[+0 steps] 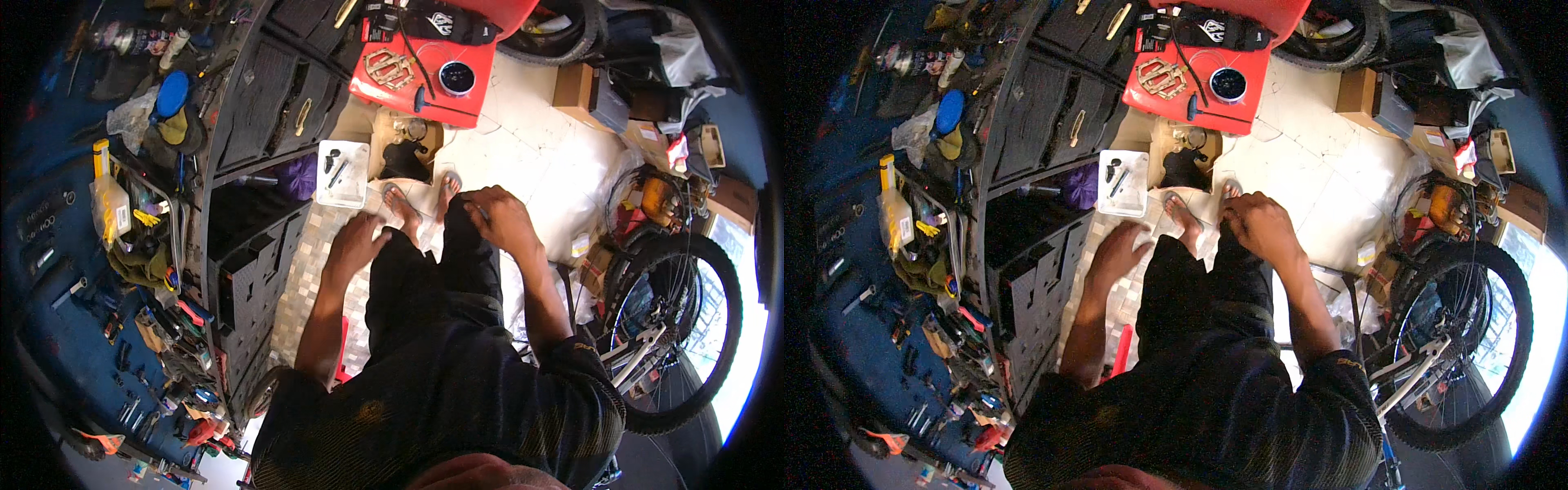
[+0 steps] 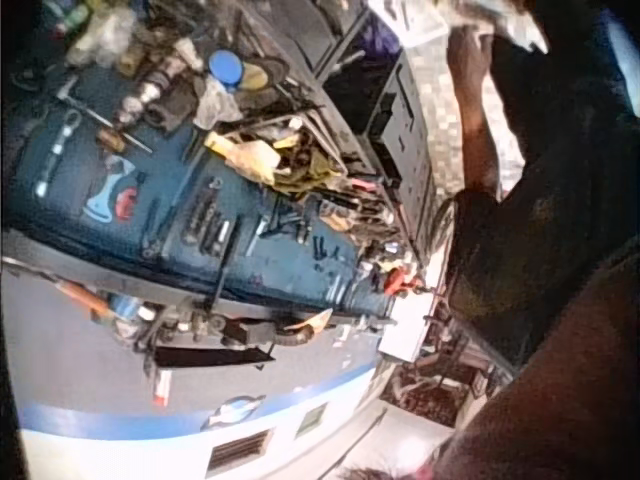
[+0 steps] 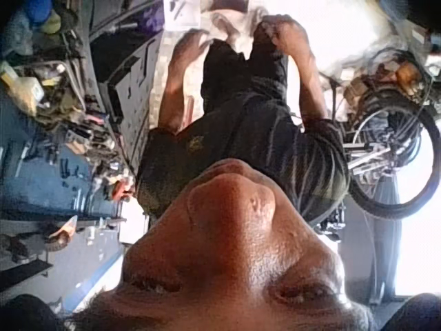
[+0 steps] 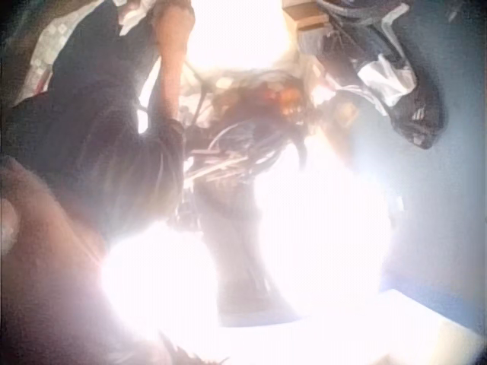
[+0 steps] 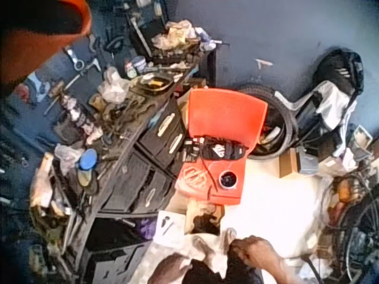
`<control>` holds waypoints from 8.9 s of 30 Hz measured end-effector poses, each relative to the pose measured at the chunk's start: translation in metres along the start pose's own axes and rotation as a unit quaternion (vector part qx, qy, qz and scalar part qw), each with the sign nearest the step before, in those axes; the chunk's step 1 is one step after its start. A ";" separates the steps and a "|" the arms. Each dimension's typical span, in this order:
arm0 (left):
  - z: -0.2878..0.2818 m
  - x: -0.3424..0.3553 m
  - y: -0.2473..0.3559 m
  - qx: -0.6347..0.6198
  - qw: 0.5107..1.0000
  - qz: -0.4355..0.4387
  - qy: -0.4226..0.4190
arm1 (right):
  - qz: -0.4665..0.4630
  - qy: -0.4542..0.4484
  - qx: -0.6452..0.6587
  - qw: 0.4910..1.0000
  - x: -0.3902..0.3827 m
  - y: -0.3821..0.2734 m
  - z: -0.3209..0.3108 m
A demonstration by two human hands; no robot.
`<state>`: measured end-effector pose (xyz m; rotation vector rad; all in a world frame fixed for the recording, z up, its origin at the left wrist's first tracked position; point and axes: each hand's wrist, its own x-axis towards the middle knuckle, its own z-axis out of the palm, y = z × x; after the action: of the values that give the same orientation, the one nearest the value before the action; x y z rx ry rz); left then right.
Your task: The person adjusts the brake and gear cables on a white mountain bike mounted on a repair stand. They use pliers to cut and secure the cables, then use a screwdriver to tighten the handlebar components.
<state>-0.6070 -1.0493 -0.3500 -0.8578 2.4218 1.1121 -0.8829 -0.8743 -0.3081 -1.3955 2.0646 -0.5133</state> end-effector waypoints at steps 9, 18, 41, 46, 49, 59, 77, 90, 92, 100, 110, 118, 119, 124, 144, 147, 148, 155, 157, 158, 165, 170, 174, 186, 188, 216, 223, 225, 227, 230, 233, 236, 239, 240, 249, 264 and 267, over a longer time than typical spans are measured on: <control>-0.003 0.259 -0.092 -0.284 0.934 -0.033 0.212 | 0.011 -0.128 0.020 0.992 0.082 0.053 0.027; 0.047 0.432 -0.109 -0.654 0.624 -0.337 0.265 | 0.075 -0.209 -0.018 0.975 0.089 0.156 0.007; -0.248 0.161 -0.037 0.112 0.705 -0.005 0.700 | -0.025 -0.162 -0.051 0.985 0.170 0.084 -0.012; -0.267 0.096 -0.103 0.207 0.657 -0.151 0.709 | -0.059 -0.248 -0.084 0.963 0.201 0.042 -0.004; -0.265 0.099 -0.119 0.195 0.665 -0.200 0.693 | -0.160 -0.186 -0.053 0.968 0.231 0.033 -0.006; -0.271 0.111 -0.128 0.177 0.688 -0.305 0.634 | -0.358 0.213 0.037 0.908 0.524 -0.186 -0.171; -0.285 0.109 -0.121 0.182 0.722 -0.289 0.602 | -0.164 0.047 -0.253 0.952 0.745 -0.230 -0.119; -0.271 0.097 -0.132 0.214 0.692 -0.186 0.664 | -0.047 0.054 0.088 0.994 0.137 -0.106 0.105; -0.274 0.091 -0.112 0.158 0.749 -0.188 0.615 | 0.054 0.093 0.077 0.991 0.019 -0.095 0.131; -0.187 0.052 -0.104 0.347 0.676 0.193 0.620 | 0.402 0.372 0.049 0.835 -0.298 -0.094 0.142; 0.257 -0.194 0.215 0.099 0.666 0.662 -0.330 | 0.503 0.595 0.241 0.578 -0.515 -0.234 0.309; 0.413 -0.477 0.250 0.059 0.583 0.500 -0.637 | 0.410 0.793 0.294 0.342 -0.689 -0.318 0.397; 0.427 -0.498 0.248 0.049 0.582 0.487 -0.650 | 0.412 0.801 0.284 0.328 -0.710 -0.331 0.403; 0.471 -0.578 0.259 0.026 0.553 0.489 -0.674 | 0.478 0.787 0.218 0.323 -0.799 -0.384 0.410; 0.561 -0.759 0.325 -0.052 0.434 0.470 -0.767 | 0.369 0.852 -0.297 0.222 -1.249 -0.432 0.334; 0.560 -0.809 0.337 -0.100 0.409 0.487 -0.765 | 0.245 0.880 -0.225 0.337 -1.279 -0.422 0.309; 0.560 -0.825 0.341 -0.143 0.398 0.504 -0.753 | 0.239 0.872 -0.214 0.370 -1.279 -0.414 0.309; 0.562 -0.894 0.398 -0.364 0.498 0.505 -0.603 | 0.206 0.793 -0.090 0.566 -1.235 -0.422 0.340; 0.566 -0.898 0.407 -0.406 0.515 0.478 -0.584 | 0.211 0.799 -0.078 0.557 -1.218 -0.425 0.350; 0.568 -0.899 0.411 -0.423 0.513 0.470 -0.581 | 0.178 0.828 -0.010 0.531 -1.210 -0.423 0.358; 0.584 -0.902 0.414 -0.453 0.529 0.450 -0.559 | 0.224 0.794 -0.108 0.555 -1.207 -0.413 0.366; 0.590 -0.901 0.413 -0.442 0.532 0.504 -0.518 | 0.187 0.816 -0.098 0.539 -1.210 -0.409 0.366; 0.583 -0.910 0.417 -0.446 0.542 0.508 -0.500 | 0.197 0.806 -0.070 0.553 -1.215 -0.407 0.372; 0.577 -0.898 0.397 -0.403 0.587 0.537 -0.452 | 0.141 0.796 -0.066 0.586 -1.204 -0.384 0.401; 0.580 -0.894 0.400 -0.419 0.564 0.546 -0.456 | 0.140 0.798 -0.061 0.582 -1.204 -0.383 0.405; 0.568 -0.878 0.392 -0.256 0.613 0.621 -0.415 | 0.228 0.783 -0.068 0.575 -1.193 -0.393 0.392; 0.562 -0.875 0.388 -0.212 0.644 0.632 -0.374 | 0.246 0.769 -0.080 0.585 -1.187 -0.390 0.394; 0.562 -0.872 0.389 -0.204 0.644 0.640 -0.366 | 0.259 0.760 -0.088 0.589 -1.187 -0.391 0.393; 0.560 -0.871 0.388 -0.169 0.655 0.650 -0.347 | 0.271 0.747 -0.098 0.599 -1.188 -0.392 0.392; 0.558 -0.870 0.387 -0.138 0.664 0.652 -0.340 | 0.286 0.727 -0.105 0.616 -1.191 -0.396 0.392; 0.558 -0.870 0.387 -0.109 0.659 0.666 -0.332 | 0.290 0.721 -0.099 0.621 -1.192 -0.396 0.391; 0.562 -0.867 0.386 -0.091 0.649 0.679 -0.331 | 0.293 0.722 -0.095 0.619 -1.192 -0.395 0.392; 0.566 -0.869 0.383 -0.086 0.657 0.661 -0.353 | 0.297 0.730 -0.080 0.611 -1.192 -0.396 0.392; 0.568 -0.871 0.381 -0.085 0.662 0.650 -0.363 | 0.291 0.735 -0.073 0.608 -1.192 -0.395 0.393; 0.576 -0.888 0.384 -0.249 0.683 0.503 -0.468 | 0.273 0.768 -0.033 0.578 -1.185 -0.404 0.395; 0.581 -0.886 0.382 -0.128 0.679 0.593 -0.413 | 0.273 0.752 -0.086 0.594 -1.179 -0.392 0.402; 0.591 -0.885 0.377 -0.124 0.668 0.599 -0.424 | 0.274 0.747 -0.096 0.598 -1.180 -0.392 0.404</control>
<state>-0.1469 -0.0639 -0.0464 1.2674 1.7563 1.6672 -0.0154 0.0753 -0.0741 0.0646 3.6617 -1.5211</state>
